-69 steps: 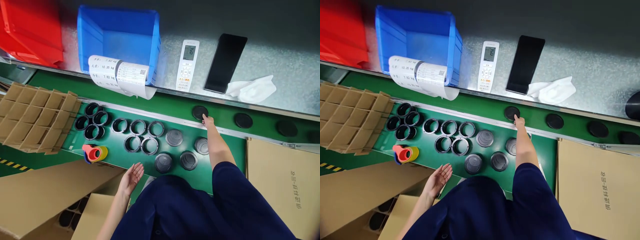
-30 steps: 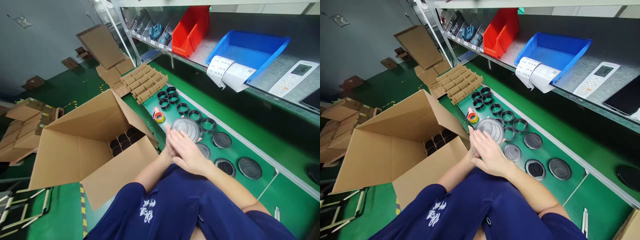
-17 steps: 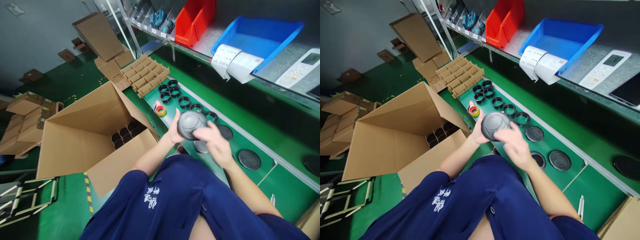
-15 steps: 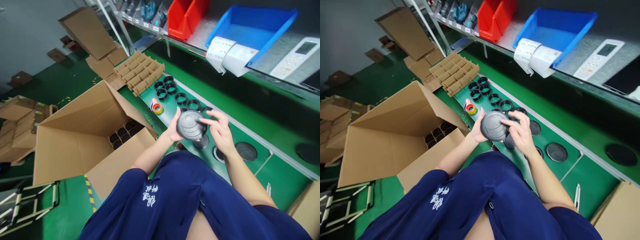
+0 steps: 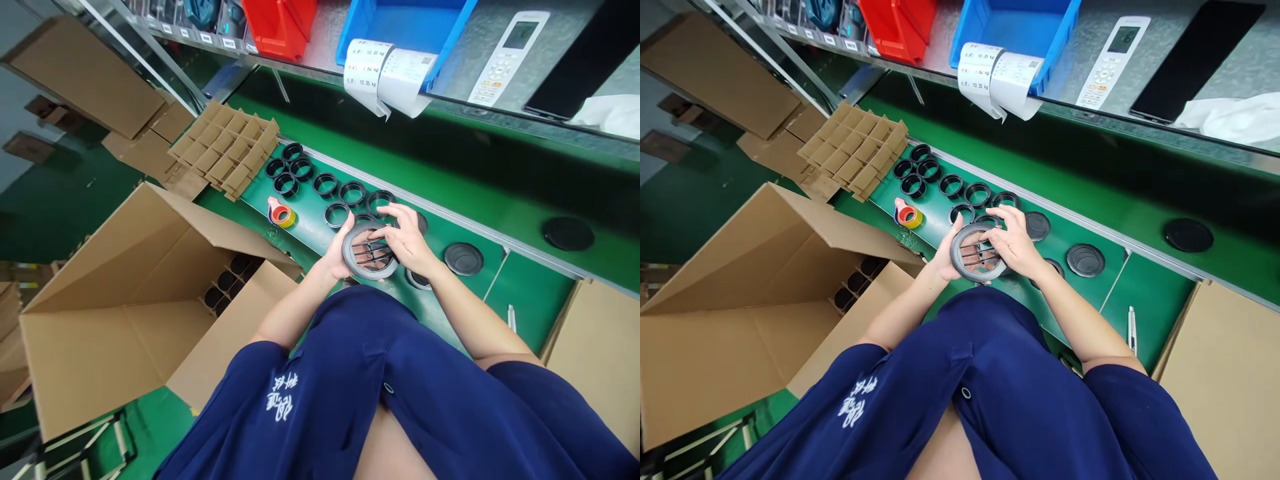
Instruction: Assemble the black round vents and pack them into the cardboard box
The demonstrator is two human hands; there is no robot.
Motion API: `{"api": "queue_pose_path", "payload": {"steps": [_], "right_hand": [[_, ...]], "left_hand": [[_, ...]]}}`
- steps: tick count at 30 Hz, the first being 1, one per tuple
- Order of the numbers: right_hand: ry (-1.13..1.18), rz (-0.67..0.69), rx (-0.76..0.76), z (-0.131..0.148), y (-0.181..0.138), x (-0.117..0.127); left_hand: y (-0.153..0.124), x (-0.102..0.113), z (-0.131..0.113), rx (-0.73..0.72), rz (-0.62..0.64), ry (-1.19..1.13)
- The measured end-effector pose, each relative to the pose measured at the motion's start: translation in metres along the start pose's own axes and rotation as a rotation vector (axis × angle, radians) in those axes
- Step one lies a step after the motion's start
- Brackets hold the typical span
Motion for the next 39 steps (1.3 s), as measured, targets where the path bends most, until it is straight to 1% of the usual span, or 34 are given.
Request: {"api": "queue_pose_path", "payload": {"steps": [4, 8, 11, 14, 16, 19, 24, 26, 27, 29, 31, 33, 35, 37, 38, 39], "right_hand": [[0.209, -0.094, -0.108, -0.012, -0.009, 0.015], [0.278, -0.140, -0.183, -0.023, -0.021, 0.020], [0.342, -0.155, -0.188, -0.028, -0.028, 0.019], [0.416, -0.176, -0.150, -0.028, -0.034, 0.016], [0.410, -0.155, -0.134, -0.026, -0.036, 0.013], [0.335, -0.110, -0.153, -0.025, -0.037, 0.008], [0.309, -0.123, -0.178, -0.037, -0.038, 0.003], [0.211, -0.082, -0.147, -0.039, -0.038, -0.004], [0.142, -0.040, -0.110, -0.037, -0.038, -0.010], [0.011, 0.084, -0.012, -0.030, -0.038, -0.026], [-0.079, 0.200, 0.033, -0.027, -0.037, -0.044], [-0.135, 0.302, -0.002, -0.031, -0.033, -0.060], [-0.133, 0.403, -0.069, -0.039, -0.023, -0.076], [-0.064, 0.498, -0.119, -0.053, -0.006, -0.094], [-0.031, 0.516, -0.144, -0.064, 0.005, -0.100], [-0.018, 0.498, -0.188, -0.079, 0.018, -0.103]], "left_hand": [[0.004, -0.004, 0.002, 0.053, 0.014, 0.011], [0.011, -0.001, 0.006, 0.076, -0.009, 0.008], [0.016, 0.003, 0.010, 0.098, -0.009, -0.012], [0.019, 0.008, 0.011, 0.112, -0.008, -0.024], [0.019, 0.013, 0.010, 0.102, -0.022, -0.011], [0.018, 0.018, 0.008, 0.099, -0.047, 0.019], [0.021, 0.019, 0.006, 0.127, -0.040, 0.009], [0.024, 0.023, 0.003, 0.139, -0.039, -0.014], [0.025, 0.028, 0.001, 0.130, -0.043, -0.026], [0.026, 0.042, -0.002, 0.090, -0.073, -0.047], [0.026, 0.062, 0.001, 0.087, -0.126, -0.057], [0.026, 0.083, 0.009, 0.129, -0.177, -0.054], [0.026, 0.100, 0.014, 0.166, -0.236, -0.038], [0.026, 0.112, 0.010, 0.152, -0.310, -0.020], [0.026, 0.116, 0.006, 0.139, -0.338, -0.019], [0.025, 0.118, 0.000, 0.125, -0.354, -0.023]]}}
Point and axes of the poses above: each hand's wrist, its own y-axis towards the middle knuckle, its own x-axis out of the back of the hand, z = x × y, the point moved 8 cm from there along y, towards the middle knuckle, and after that the axes turned 12 degrees about z, right-handed, at the moved point
